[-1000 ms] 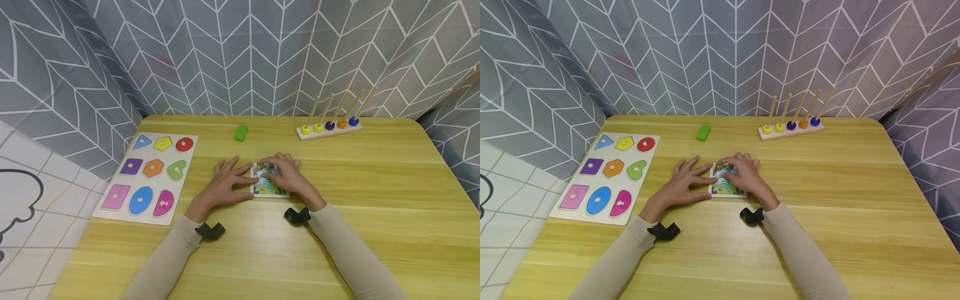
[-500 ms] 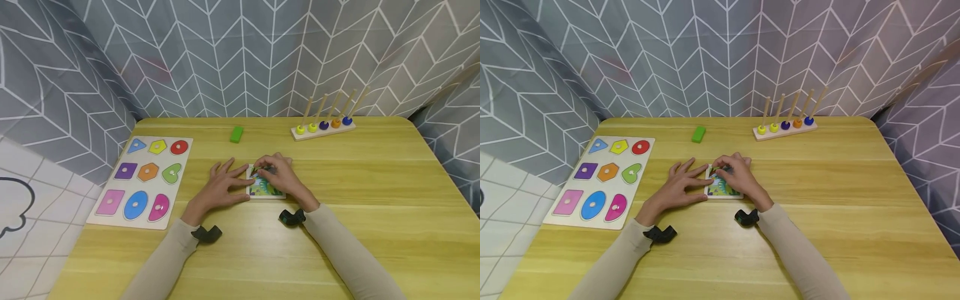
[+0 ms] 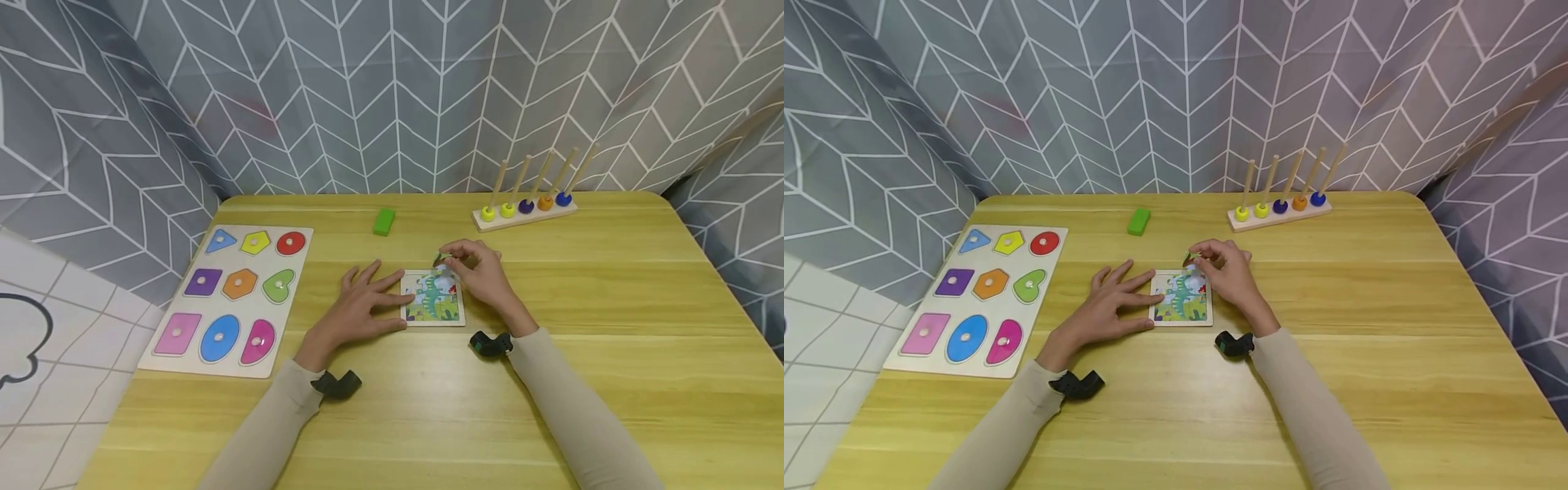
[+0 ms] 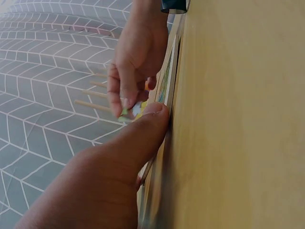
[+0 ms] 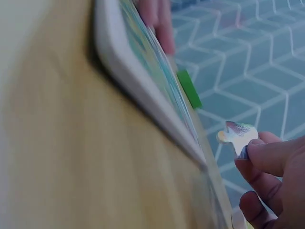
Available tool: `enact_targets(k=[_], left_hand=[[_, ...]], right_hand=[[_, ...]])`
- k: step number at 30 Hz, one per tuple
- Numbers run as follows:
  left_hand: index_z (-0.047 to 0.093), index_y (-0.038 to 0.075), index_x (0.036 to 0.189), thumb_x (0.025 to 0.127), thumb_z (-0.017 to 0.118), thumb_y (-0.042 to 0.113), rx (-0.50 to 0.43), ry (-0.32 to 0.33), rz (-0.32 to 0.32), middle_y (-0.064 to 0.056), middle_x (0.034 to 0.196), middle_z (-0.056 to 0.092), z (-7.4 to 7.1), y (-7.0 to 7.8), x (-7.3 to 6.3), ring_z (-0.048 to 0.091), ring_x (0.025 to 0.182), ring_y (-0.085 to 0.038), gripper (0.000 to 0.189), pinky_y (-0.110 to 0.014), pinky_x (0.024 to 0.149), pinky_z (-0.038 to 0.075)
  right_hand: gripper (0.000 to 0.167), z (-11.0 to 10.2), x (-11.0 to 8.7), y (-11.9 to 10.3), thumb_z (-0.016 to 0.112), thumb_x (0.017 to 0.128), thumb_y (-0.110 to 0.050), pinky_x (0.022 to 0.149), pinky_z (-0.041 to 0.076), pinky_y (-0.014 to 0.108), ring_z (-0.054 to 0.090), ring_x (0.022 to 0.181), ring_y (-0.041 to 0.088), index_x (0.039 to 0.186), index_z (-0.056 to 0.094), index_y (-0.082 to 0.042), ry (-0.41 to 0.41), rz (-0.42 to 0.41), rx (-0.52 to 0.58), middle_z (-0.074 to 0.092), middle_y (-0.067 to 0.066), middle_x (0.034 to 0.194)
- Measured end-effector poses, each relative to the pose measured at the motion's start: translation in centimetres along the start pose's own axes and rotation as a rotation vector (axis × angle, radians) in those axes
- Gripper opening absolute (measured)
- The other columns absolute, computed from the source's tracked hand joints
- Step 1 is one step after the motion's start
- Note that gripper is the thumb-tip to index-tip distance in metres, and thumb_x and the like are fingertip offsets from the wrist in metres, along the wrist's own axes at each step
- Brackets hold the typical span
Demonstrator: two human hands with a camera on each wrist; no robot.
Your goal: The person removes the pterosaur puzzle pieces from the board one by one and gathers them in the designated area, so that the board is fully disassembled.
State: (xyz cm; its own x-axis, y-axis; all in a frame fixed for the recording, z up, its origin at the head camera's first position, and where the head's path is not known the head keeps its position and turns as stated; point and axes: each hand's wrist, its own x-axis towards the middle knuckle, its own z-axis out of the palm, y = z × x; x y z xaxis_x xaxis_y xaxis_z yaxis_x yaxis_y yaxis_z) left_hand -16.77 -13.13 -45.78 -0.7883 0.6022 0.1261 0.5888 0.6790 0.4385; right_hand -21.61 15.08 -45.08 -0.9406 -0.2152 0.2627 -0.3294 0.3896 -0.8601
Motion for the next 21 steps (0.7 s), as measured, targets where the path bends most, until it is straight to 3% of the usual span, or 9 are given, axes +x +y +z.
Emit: enact_targets(k=[2, 5, 8, 10, 13, 16, 21], left_hand=[[0.064, 0.040, 0.136, 0.092, 0.067, 0.058, -0.003, 0.003, 0.003, 0.005, 0.164, 0.038, 0.0, 0.0, 0.0, 0.014, 0.159, -0.039, 0.048, -0.066, 0.121, 0.005], [0.063, 0.040, 0.137, 0.091, 0.068, 0.058, -0.004, 0.004, 0.002, 0.006, 0.164, 0.038, 0.1, -0.1, -0.1, 0.013, 0.159, -0.039, 0.049, -0.066, 0.121, 0.004], [0.063, 0.040, 0.137, 0.092, 0.067, 0.058, -0.002, 0.002, -0.003, 0.006, 0.164, 0.038, 0.1, 0.0, -0.1, 0.013, 0.159, -0.038, 0.049, -0.066, 0.121, 0.004], [0.063, 0.040, 0.137, 0.092, 0.067, 0.058, -0.004, 0.001, -0.006, 0.006, 0.164, 0.038, 0.0, 0.0, -0.1, 0.013, 0.159, -0.038, 0.049, -0.066, 0.121, 0.004], [0.064, 0.040, 0.137, 0.091, 0.068, 0.057, -0.007, 0.003, -0.009, 0.006, 0.164, 0.038, 0.0, 0.0, -0.1, 0.014, 0.159, -0.038, 0.048, -0.066, 0.121, 0.004], [0.064, 0.040, 0.136, 0.091, 0.068, 0.057, -0.011, 0.004, -0.008, 0.006, 0.164, 0.038, 0.0, 0.1, -0.1, 0.014, 0.159, -0.038, 0.048, -0.066, 0.121, 0.004], [0.063, 0.041, 0.137, 0.092, 0.068, 0.058, -0.009, 0.001, -0.006, 0.006, 0.164, 0.038, 0.0, 0.1, -0.1, 0.014, 0.159, -0.038, 0.049, -0.066, 0.121, 0.004]], right_hand=[[0.018, -1.0, 0.0, 0.6, 0.067, 0.098, -0.009, 0.099, 0.028, 0.037, 0.056, 0.092, 0.019, 0.113, 0.074, -0.003, 0.031, 0.027, -0.009, 0.069, 0.018, 0.096], [0.019, -2.3, 0.1, 1.5, 0.066, 0.098, -0.009, 0.087, 0.042, 0.022, 0.058, 0.090, 0.014, 0.114, 0.073, -0.002, 0.059, 0.071, -0.029, 0.069, 0.018, 0.100], [0.020, -3.1, 0.1, 2.1, 0.064, 0.099, -0.008, 0.082, 0.045, 0.021, 0.058, 0.088, 0.008, 0.116, 0.073, -0.001, 0.069, 0.102, -0.059, 0.070, 0.019, 0.102], [0.019, -3.4, 0.1, 2.5, 0.065, 0.099, -0.008, 0.087, 0.041, 0.022, 0.058, 0.086, 0.006, 0.115, 0.073, -0.001, 0.078, 0.102, -0.080, 0.071, 0.021, 0.101], [0.018, -3.8, 0.1, 2.8, 0.066, 0.098, -0.008, 0.096, 0.026, 0.036, 0.059, 0.089, 0.010, 0.113, 0.074, -0.002, 0.094, 0.099, -0.129, 0.073, 0.022, 0.100], [0.016, -3.9, 0.1, 3.0, 0.067, 0.098, -0.009, 0.092, 0.017, 0.044, 0.057, 0.094, 0.019, 0.111, 0.075, -0.003, 0.102, 0.094, -0.176, 0.074, 0.021, 0.101], [0.018, -4.4, 0.1, 3.2, 0.066, 0.097, -0.008, 0.088, 0.016, 0.045, 0.049, 0.095, 0.026, 0.113, 0.074, -0.003, 0.095, 0.084, -0.225, 0.075, 0.021, 0.107]])
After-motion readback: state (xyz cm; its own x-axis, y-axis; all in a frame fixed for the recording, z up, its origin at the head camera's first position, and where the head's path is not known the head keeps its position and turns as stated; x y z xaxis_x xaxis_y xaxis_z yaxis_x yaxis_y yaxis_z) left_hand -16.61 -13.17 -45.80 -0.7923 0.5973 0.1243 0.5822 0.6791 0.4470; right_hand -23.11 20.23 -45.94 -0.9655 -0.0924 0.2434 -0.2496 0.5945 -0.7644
